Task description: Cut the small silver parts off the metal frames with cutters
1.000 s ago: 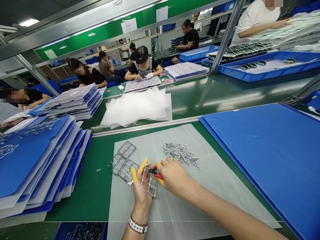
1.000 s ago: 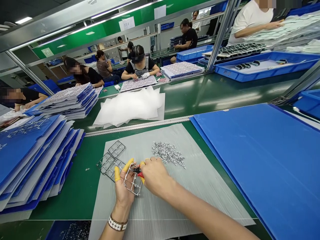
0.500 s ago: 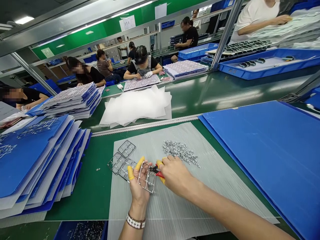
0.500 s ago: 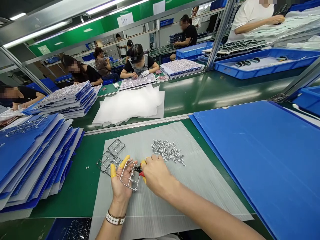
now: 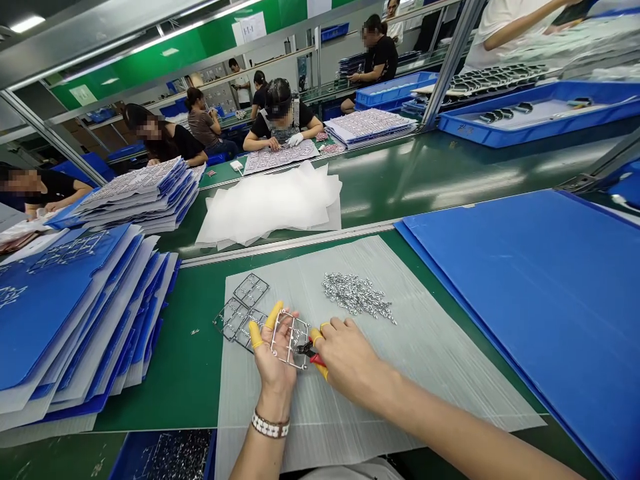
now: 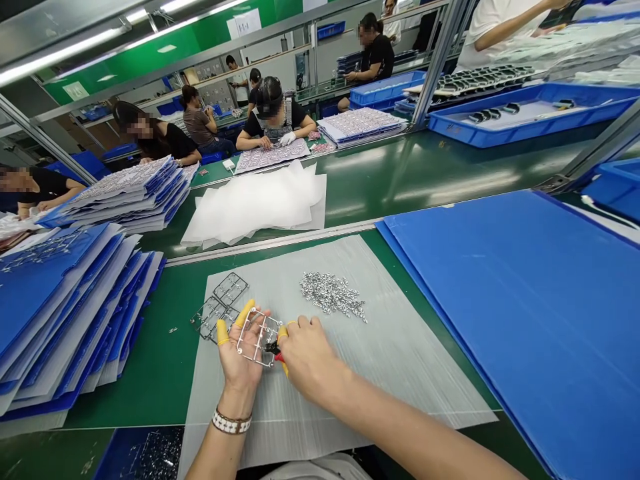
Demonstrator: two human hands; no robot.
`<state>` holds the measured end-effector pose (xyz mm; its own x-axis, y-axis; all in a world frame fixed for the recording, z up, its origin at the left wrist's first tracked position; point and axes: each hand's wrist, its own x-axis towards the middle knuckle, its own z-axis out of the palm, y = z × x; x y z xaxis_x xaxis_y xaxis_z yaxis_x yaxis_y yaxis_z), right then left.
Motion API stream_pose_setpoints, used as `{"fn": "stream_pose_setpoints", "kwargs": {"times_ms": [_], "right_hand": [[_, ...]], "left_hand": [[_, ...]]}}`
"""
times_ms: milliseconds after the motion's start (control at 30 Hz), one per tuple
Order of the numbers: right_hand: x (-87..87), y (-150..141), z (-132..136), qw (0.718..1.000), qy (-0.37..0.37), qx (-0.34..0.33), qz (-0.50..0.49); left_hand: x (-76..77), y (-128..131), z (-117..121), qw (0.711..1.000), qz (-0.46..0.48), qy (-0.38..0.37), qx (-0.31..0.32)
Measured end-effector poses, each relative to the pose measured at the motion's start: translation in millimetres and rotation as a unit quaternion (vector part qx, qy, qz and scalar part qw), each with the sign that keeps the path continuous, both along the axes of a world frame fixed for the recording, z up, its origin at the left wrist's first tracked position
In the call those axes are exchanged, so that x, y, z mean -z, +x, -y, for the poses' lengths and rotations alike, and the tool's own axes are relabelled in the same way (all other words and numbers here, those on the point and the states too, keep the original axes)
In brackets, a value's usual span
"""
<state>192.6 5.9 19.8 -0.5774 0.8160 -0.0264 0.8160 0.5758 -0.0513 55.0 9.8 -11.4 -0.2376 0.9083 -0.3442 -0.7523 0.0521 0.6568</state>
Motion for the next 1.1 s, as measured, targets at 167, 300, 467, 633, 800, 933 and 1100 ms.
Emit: {"fn": "stream_pose_setpoints", "kwargs": {"times_ms": [167,300,467,633,800,933,1100], "right_hand": [[-2.4,-2.5,0.4,1.0,0.006,-0.001,-0.002],[0.6,-5.0,0.9,1.0,0.01,0.0,0.0],[2.7,-5.1,-0.1,1.0,0.016,-0.003,0.013],[-8.9,5.1,-10.2,1.0,-0.001,0.028,0.003],[-12.9,11.3,-20.6,0.998,-0.002,0.06,-0.009],[-7.6,8.4,-21.7,0.998,0.003,0.055,-0.012],[-6.6,5.3,-20.4,0.999,0.005,0.051,-0.007]], "left_hand": [[1.3,0.8,-0.4,1.0,-0.021,-0.002,-0.012],[3.0,2.9,-0.3,0.998,-0.049,-0.011,-0.026],[3.6,1.6,-1.1,0.999,-0.045,0.003,-0.028],[-0.6,-4.4,-2.1,1.0,0.022,0.015,-0.001],[-2.4,-4.0,-2.2,0.998,0.058,0.002,0.013],[-1.2,-1.1,-1.2,0.999,0.042,0.004,0.009],[-1.3,2.2,0.1,1.0,0.007,0.008,0.006]]}}
